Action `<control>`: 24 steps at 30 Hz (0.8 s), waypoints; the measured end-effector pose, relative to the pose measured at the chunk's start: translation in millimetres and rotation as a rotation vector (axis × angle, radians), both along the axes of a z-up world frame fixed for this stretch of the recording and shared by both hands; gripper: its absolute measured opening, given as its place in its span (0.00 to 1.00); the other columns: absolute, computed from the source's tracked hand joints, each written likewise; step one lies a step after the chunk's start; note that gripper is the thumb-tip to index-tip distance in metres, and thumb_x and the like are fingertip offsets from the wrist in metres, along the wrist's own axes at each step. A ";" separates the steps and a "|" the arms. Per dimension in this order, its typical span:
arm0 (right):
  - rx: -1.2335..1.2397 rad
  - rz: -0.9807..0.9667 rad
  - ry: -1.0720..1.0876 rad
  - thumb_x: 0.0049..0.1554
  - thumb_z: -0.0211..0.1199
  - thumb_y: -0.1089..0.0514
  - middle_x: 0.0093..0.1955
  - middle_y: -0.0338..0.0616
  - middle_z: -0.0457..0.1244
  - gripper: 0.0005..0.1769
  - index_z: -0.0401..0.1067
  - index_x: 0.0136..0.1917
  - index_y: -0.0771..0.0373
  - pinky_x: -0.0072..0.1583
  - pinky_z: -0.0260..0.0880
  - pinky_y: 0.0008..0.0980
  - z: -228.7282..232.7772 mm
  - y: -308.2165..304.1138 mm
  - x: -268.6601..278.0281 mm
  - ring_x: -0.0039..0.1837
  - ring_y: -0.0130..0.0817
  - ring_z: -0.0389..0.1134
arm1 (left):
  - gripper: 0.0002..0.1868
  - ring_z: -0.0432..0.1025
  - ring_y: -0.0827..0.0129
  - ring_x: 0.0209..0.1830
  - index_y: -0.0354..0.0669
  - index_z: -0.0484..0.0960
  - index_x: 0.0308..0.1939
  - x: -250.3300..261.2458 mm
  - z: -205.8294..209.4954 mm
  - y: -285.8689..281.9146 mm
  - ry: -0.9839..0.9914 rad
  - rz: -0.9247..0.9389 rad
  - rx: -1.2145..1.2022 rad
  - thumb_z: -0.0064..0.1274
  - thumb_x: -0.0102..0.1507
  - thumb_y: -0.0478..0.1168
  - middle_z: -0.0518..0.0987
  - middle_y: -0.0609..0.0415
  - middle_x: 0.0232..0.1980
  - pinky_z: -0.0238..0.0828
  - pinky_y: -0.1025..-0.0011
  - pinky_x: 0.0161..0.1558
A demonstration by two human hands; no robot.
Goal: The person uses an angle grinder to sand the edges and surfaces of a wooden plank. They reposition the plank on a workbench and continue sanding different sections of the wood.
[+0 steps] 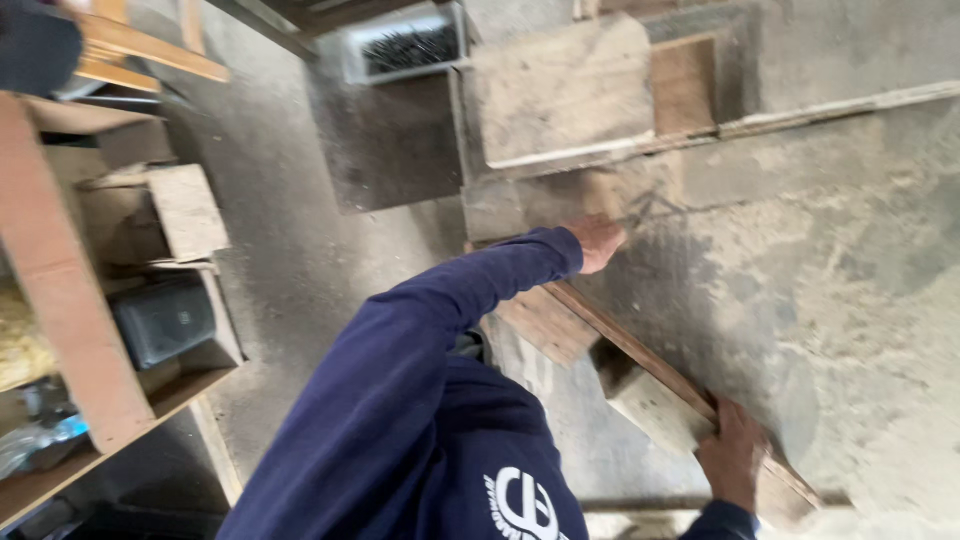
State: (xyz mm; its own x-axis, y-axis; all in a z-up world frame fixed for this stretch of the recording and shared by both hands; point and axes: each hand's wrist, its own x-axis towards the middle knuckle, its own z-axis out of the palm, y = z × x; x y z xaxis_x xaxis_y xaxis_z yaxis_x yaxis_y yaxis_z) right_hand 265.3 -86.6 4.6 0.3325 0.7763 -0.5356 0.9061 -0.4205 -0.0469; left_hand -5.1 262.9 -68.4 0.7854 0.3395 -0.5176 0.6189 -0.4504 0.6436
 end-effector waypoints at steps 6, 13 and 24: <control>0.113 0.024 0.011 0.44 0.55 0.69 0.61 0.51 0.67 0.34 0.73 0.65 0.58 0.67 0.62 0.55 11.1 7.1 -15.8 0.64 0.57 0.64 | 0.40 0.50 0.43 0.77 0.45 0.62 0.73 18.5 64.0 -69.3 -0.451 0.084 0.030 0.60 0.62 0.53 0.55 0.38 0.77 0.47 0.47 0.76; 0.146 -0.035 -0.008 0.51 0.63 0.64 0.62 0.53 0.66 0.26 0.74 0.64 0.58 0.71 0.56 0.56 30.1 -2.5 -10.1 0.65 0.55 0.64 | 0.50 0.46 0.38 0.81 0.54 0.53 0.74 -66.9 61.6 -123.0 -0.184 -0.156 0.436 0.62 0.52 0.44 0.50 0.38 0.81 0.39 0.33 0.71; -0.003 0.028 -0.148 0.53 0.61 0.66 0.59 0.51 0.66 0.18 0.74 0.58 0.61 0.69 0.57 0.58 3.5 -19.8 -13.5 0.67 0.55 0.63 | 0.58 0.56 0.50 0.75 0.62 0.48 0.80 -117.8 29.3 -99.9 -0.213 -0.255 0.331 0.63 0.50 0.42 0.62 0.45 0.76 0.39 0.46 0.76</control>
State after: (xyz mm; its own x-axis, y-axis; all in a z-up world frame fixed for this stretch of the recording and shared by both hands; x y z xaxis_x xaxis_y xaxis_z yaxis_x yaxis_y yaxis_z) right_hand 251.8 -106.4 8.1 0.3861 0.7849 -0.4846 0.9144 -0.3949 0.0890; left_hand -122.9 162.9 -39.1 0.9422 0.2415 -0.2322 0.3315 -0.7731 0.5407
